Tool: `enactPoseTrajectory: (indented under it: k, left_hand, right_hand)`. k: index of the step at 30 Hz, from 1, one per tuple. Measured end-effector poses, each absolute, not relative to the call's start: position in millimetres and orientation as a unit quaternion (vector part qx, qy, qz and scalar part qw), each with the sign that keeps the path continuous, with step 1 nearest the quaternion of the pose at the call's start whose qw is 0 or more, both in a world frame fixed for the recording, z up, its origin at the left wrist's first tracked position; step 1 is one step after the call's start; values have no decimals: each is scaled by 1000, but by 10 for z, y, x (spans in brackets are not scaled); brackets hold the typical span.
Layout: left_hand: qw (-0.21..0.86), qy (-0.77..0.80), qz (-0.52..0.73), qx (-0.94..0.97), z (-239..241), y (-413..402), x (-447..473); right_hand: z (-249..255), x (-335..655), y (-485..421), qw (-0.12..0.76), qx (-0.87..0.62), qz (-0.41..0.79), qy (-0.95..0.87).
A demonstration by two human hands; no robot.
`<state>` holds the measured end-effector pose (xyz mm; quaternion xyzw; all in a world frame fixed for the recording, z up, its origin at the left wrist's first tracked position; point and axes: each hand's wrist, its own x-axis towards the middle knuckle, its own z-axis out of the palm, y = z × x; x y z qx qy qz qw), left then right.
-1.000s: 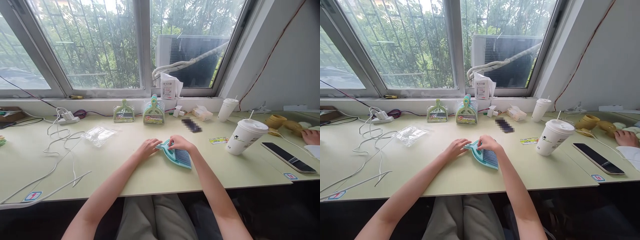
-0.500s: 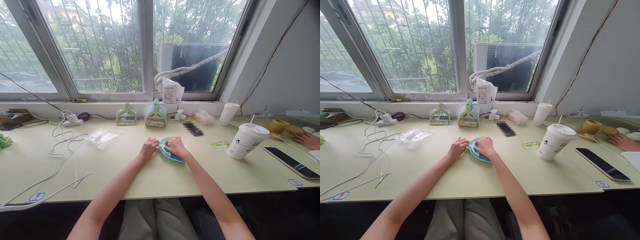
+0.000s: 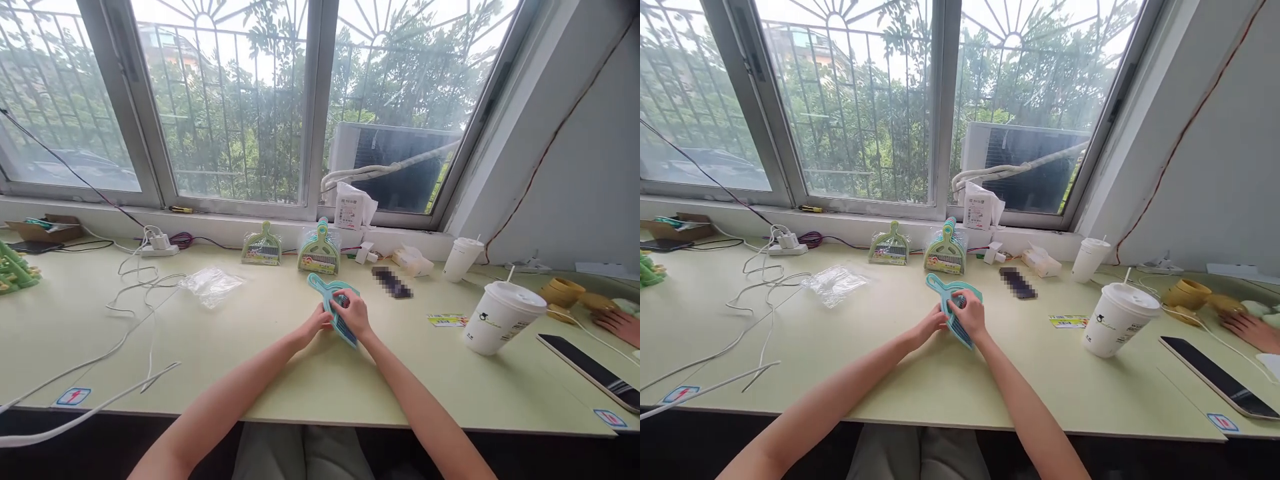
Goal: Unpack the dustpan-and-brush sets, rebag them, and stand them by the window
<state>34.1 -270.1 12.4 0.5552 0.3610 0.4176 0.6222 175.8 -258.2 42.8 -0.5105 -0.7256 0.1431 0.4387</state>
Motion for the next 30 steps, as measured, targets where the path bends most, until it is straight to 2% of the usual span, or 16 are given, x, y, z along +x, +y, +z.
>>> enactPoseTrajectory:
  k: [3, 6, 8, 10, 13, 15, 21, 30]
  left_hand:
    - [640, 389, 457, 480, 131, -2554, 201]
    - [612, 438, 526, 395, 145, -2347, -50]
    - [583, 451, 556, 384, 161, -2228, -250]
    - [547, 467, 573, 394, 171, -2138, -442]
    - [522, 460, 597, 400, 158, -2044, -658]
    - [508, 464, 611, 392, 143, -1998, -737]
    - [507, 460, 613, 395, 121, -1941, -753]
    - [536, 469, 571, 408, 78, -1940, -618]
  right_hand:
    - [514, 1981, -2461, 438, -538, 164, -701]
    - [563, 2469, -2339, 461, -679, 28, -571]
    - [519, 2853, -2278, 417, -748, -45, -515]
    - [414, 3181, -2240, 336, -801, -85, -488]
    - [237, 3437, -2221, 223, -875, -47, -427]
    - [163, 3459, -2216, 184, -895, -2, -406]
    - [129, 3384, -2167, 207, -859, -20, -467]
    - [98, 3519, -2096, 165, -851, -8, -499]
